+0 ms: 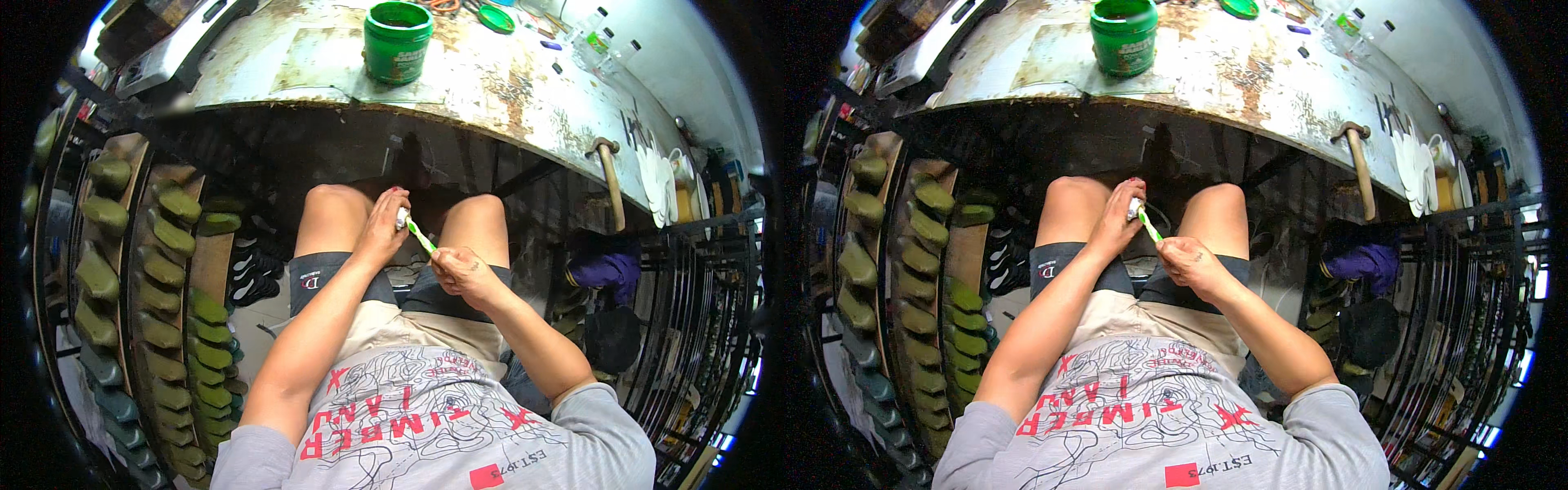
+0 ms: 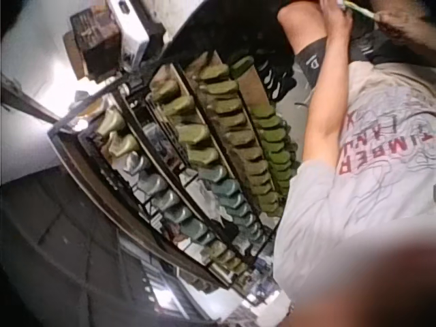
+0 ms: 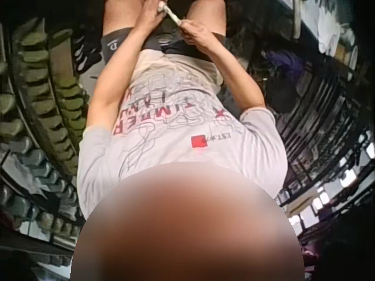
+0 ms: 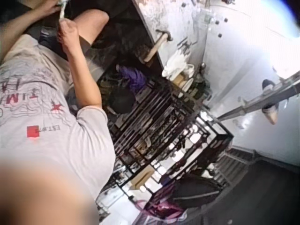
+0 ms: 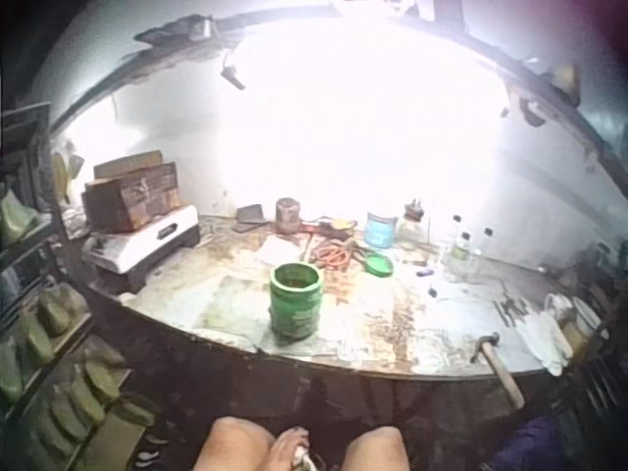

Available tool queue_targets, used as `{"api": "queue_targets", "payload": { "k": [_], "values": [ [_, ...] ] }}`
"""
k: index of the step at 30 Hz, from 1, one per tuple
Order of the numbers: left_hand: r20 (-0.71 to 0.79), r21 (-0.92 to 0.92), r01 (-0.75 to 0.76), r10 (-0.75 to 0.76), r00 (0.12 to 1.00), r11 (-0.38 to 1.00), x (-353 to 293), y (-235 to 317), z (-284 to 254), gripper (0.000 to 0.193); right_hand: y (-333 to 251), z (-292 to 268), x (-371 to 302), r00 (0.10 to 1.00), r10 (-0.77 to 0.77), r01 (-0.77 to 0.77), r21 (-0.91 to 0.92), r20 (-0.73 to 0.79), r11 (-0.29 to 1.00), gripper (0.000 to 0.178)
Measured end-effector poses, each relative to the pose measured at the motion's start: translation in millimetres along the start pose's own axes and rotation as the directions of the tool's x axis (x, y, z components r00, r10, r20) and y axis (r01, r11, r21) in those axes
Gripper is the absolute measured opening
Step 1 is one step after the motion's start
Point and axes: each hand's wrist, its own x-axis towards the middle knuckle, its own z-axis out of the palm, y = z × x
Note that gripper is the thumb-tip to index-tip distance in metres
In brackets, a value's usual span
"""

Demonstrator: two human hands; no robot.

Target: The person opens a green container and uses a toothbrush to apply a yellow substance to the soles of several shoe lasts. They repeatedly dip the brush into the container and spread the substance across the sole surface, then place the treated lasts back on a nearby rack.

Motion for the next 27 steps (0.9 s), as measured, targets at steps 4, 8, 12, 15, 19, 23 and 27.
{"api": "queue_targets", "payload": {
  "k": [4,8,12,15,19,23,27],
  "values": [
    [0.027,-0.026,0.007,-0.006,1.0,1.0,1,7,-3,0.05,-4,8,-5,0.999,-0.003,0.0,-0.09,-0.035,0.996,0.03],
    [0.039,-0.046,0.008,-0.006,0.999,0.999,0,8,-3,0.049,-10,10,-9,0.998,-0.005,-0.004,-0.152,-0.061,0.988,0.03],
    [0.05,-0.048,-0.014,0.016,0.999,0.999,1,9,-3,0.05,-15,13,-15,0.998,0.03,-0.034,-0.077,-0.056,0.996,0.033],
    [0.047,-0.032,-0.032,0.033,0.998,0.999,1,9,-1,0.051,-18,16,-20,0.995,0.077,-0.075,0.043,-0.065,0.996,0.036],
    [0.051,-0.02,-0.037,0.038,0.998,0.999,1,7,0,0.051,-18,19,-21,0.996,0.025,-0.039,-0.174,-0.086,0.984,0.037],
    [0.067,-0.012,-0.008,0.009,0.998,1.0,0,6,0,0.051,-16,19,-19,0.983,-0.147,0.063,-0.551,-0.108,0.832,0.04],
    [0.05,-0.024,-0.04,0.041,0.998,0.999,0,8,-1,0.051,-17,19,-19,0.993,0.067,-0.07,-0.025,-0.094,0.997,0.042]
  ]
}}
